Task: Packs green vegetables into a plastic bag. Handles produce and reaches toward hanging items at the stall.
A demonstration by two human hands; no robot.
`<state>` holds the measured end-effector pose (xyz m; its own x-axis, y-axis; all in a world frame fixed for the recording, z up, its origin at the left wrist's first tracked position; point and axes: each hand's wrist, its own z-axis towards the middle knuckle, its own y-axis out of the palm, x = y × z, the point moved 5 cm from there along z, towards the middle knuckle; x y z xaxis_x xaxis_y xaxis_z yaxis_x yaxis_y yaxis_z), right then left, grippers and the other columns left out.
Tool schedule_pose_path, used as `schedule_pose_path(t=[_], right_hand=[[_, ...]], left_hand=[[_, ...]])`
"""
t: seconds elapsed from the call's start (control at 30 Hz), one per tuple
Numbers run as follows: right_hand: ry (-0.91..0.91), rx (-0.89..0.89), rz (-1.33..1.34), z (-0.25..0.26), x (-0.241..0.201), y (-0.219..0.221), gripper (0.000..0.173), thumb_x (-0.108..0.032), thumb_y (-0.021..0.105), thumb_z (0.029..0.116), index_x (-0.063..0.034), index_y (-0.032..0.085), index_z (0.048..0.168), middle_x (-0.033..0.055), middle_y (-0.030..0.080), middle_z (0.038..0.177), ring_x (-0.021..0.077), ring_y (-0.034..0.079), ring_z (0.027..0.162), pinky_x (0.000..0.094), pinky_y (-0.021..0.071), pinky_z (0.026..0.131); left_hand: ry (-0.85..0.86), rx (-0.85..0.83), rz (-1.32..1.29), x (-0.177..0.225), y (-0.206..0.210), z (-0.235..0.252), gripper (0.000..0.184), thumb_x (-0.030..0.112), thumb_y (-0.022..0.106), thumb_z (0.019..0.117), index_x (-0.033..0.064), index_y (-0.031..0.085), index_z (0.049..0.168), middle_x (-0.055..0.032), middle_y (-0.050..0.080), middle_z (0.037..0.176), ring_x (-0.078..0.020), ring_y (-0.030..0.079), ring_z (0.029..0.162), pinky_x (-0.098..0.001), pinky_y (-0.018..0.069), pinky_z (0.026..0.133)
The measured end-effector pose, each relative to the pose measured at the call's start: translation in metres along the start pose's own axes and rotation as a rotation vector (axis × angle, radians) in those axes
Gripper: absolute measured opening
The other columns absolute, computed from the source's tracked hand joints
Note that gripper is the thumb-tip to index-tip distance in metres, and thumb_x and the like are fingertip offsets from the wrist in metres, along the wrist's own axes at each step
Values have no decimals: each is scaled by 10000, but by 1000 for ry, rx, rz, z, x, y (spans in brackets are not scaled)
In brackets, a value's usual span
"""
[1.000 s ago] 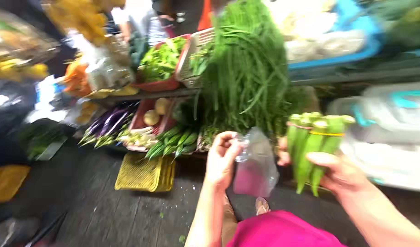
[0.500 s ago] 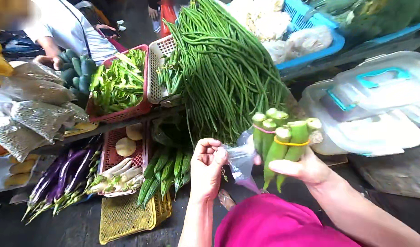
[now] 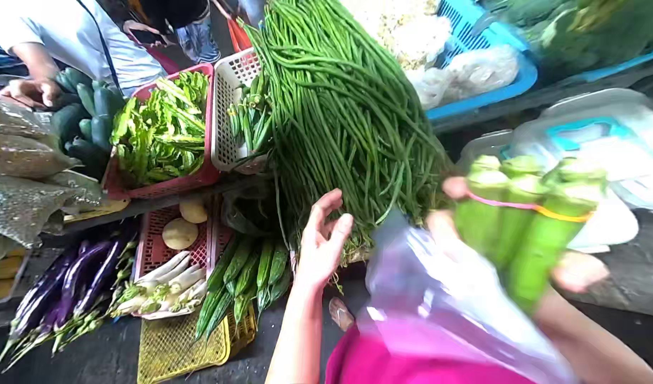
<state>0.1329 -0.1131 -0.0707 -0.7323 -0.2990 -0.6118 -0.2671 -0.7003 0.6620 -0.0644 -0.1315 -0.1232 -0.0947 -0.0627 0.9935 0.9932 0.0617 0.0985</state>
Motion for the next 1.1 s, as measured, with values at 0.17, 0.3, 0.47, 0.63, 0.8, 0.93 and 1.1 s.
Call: schedule_pose_path(t=[0.17,0.3,0.47,0.63,0.8,0.93,1.1], right_hand=[[-170,-45,482,18,-35,-3,685,-271,782,816,15,528,1385,144,708,1047,201,729,860,278,611,791],[-141,-37,769,15,-65,-45,624,-234,850,743,18,562,1236,146,695,1047,207,732,733,265,626,663],[-349,56,611,-15,-72,-70,703,-187,837,754,32,507,1334,137,676,1113,186,739,783,244,626,690],[-448,31,503,-31,-80,-88,737,-185,804,792,54,478,1408,207,654,1153,267,715,719,348,630,645],[-349,-12,516,-28,-78,-87,714,-184,807,786,54,504,1388,202,661,1153,294,730,746,371,643,658],[-186,-149,510,-20,-79,-91,691,-171,806,788,50,543,1387,192,703,1138,288,750,852,346,637,758],[-148,-4,344,-39,-74,-109,729,-283,817,781,-23,557,1411,151,719,1092,255,745,831,343,636,751]], left_hand=[[33,-581,-365,-3,64,22,1052,649,687,866,-72,292,1522,-125,577,1438,-174,602,1273,-361,517,1057],[-217,-549,-200,-11,74,20,620,450,357,1085,-53,490,1422,-52,677,1259,-81,634,1149,-295,516,1025],[-240,-532,-505,-7,82,6,708,703,445,961,107,653,1281,24,750,1121,-73,706,1032,-279,581,916],[-176,-406,-698,-4,66,7,673,720,584,872,175,701,1249,-8,766,1097,-105,731,991,-304,600,880],[-108,-308,-702,-4,52,5,218,145,737,931,105,717,1144,-20,773,1004,-84,738,867,-259,614,792],[-125,-188,-547,-11,43,6,183,-12,694,908,69,723,1069,-1,766,972,-59,726,864,-250,605,809],[-148,-75,-271,-20,35,-1,194,-99,635,892,-5,669,1059,12,740,899,-45,706,797,-227,601,759]])
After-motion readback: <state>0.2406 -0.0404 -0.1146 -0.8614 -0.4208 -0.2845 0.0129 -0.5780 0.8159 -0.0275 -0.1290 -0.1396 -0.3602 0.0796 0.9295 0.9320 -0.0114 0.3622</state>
